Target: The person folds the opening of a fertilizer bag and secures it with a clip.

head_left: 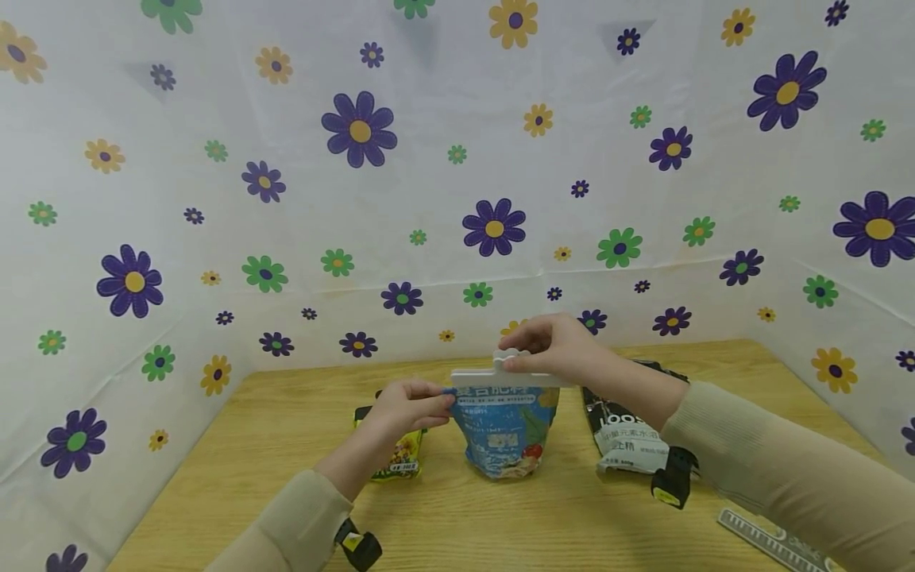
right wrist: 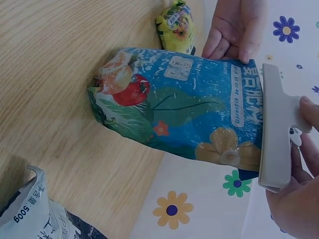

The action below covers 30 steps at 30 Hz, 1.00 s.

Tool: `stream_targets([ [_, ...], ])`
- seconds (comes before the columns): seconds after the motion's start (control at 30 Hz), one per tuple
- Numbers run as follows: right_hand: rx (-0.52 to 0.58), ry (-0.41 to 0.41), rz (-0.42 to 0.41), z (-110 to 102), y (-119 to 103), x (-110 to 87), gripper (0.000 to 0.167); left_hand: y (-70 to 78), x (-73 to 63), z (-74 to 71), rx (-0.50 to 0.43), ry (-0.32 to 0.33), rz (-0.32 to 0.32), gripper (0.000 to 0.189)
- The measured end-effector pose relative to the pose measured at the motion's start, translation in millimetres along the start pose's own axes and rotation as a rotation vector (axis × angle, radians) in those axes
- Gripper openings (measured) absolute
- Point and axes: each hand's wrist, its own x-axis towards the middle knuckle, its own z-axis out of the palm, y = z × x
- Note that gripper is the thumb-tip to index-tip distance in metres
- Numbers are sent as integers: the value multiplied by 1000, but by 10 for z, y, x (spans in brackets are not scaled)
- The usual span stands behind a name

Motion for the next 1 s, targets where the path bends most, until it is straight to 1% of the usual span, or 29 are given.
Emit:
stream_targets([
  [0.33, 15, -4, -27, 12, 32, 6, 26, -1, -32, -12, 14, -28, 12, 28],
  [0.5, 27, 15, 3, 17, 30, 23, 28, 4, -41, -15, 15, -28, 15, 28],
  [0.63, 37, 23, 27, 19, 37, 34, 26, 4, -37, -11, 12, -24, 14, 27],
  [0.8, 65, 24, 36, 25, 37, 34, 25, 4, -30, -9, 9, -19, 9, 26],
  [1.0, 73, 39, 38, 32, 35, 33, 25, -1, -30, -11, 9, -19, 13, 26],
])
